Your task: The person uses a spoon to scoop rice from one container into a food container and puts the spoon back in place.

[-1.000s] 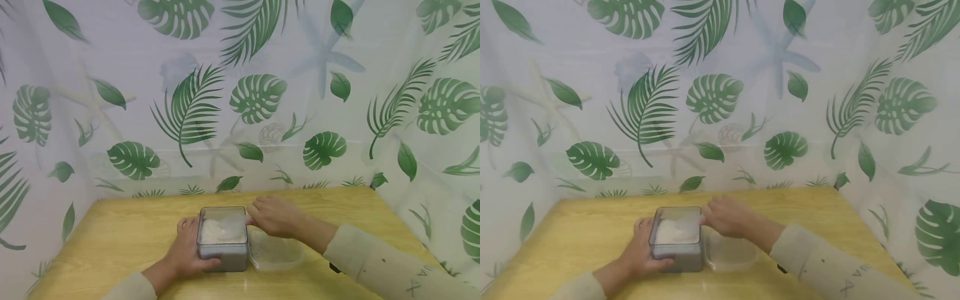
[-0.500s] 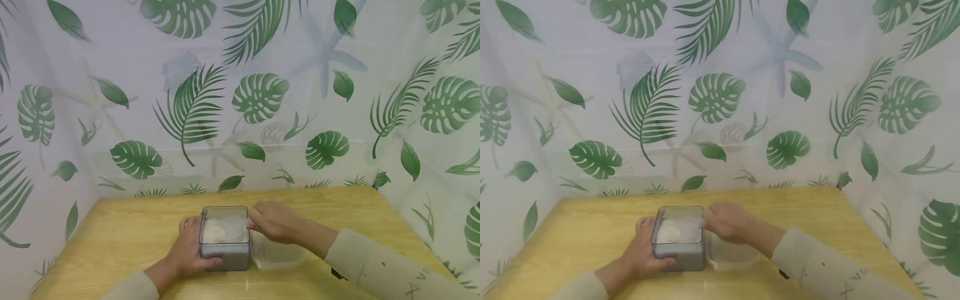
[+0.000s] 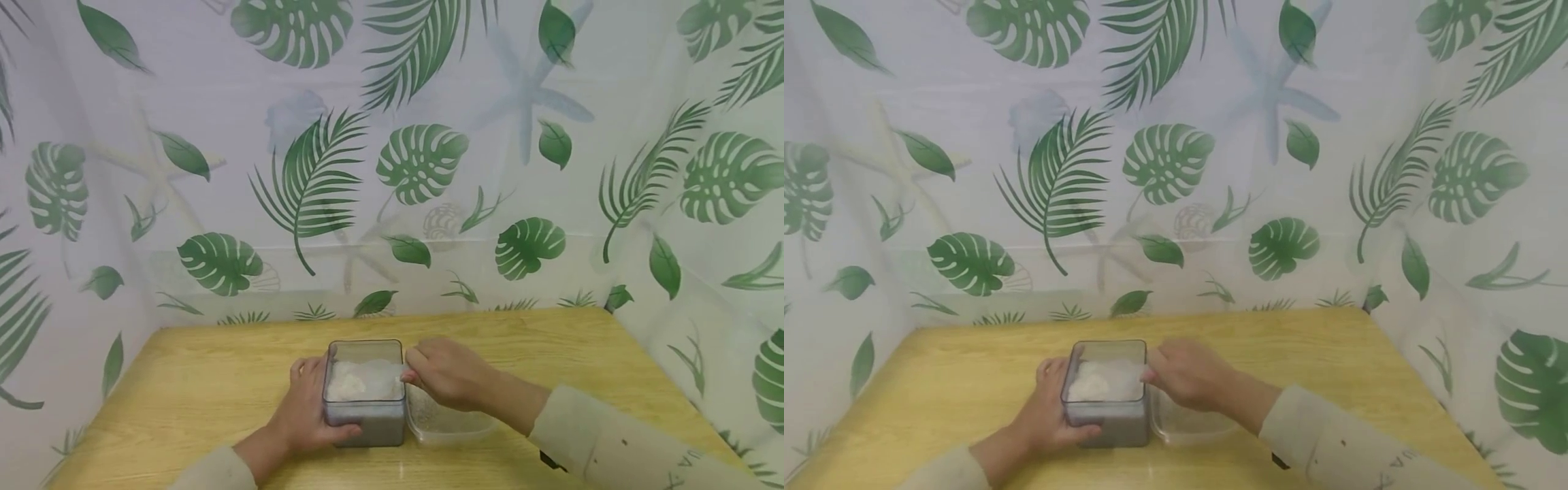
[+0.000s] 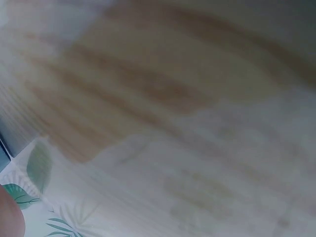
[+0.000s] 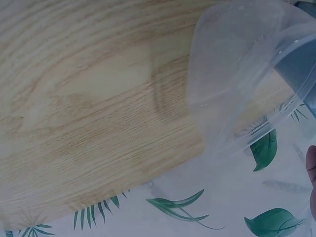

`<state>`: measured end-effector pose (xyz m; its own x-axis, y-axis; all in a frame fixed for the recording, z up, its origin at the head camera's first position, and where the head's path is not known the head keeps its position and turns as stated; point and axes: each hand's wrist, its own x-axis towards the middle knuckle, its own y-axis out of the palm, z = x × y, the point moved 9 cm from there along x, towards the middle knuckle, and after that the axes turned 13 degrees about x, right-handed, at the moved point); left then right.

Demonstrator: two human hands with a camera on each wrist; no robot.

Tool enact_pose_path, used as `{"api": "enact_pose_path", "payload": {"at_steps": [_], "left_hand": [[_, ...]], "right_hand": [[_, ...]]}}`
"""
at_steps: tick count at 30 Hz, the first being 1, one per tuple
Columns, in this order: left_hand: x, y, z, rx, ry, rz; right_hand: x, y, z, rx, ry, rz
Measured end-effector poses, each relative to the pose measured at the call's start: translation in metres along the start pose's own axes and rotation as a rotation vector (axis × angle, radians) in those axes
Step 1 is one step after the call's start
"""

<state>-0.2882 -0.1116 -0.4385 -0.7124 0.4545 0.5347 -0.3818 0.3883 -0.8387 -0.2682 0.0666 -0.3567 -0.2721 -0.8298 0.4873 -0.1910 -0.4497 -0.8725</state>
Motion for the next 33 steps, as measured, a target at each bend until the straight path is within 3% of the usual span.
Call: {"api": "enact_pose_path", "payload": {"at_steps": [9, 33], "left_hand": [[0.0, -0.003, -0.002, -0.005, 0.009, -0.021], [0.003, -0.003, -0.003, 0.01, -0.003, 0.02]], "right_hand": [[-0.004, -0.001, 0.001, -0.052, 0.003, -0.056], [-0.009, -0.024, -0.004, -0.006, 0.02, -0.127]]}}
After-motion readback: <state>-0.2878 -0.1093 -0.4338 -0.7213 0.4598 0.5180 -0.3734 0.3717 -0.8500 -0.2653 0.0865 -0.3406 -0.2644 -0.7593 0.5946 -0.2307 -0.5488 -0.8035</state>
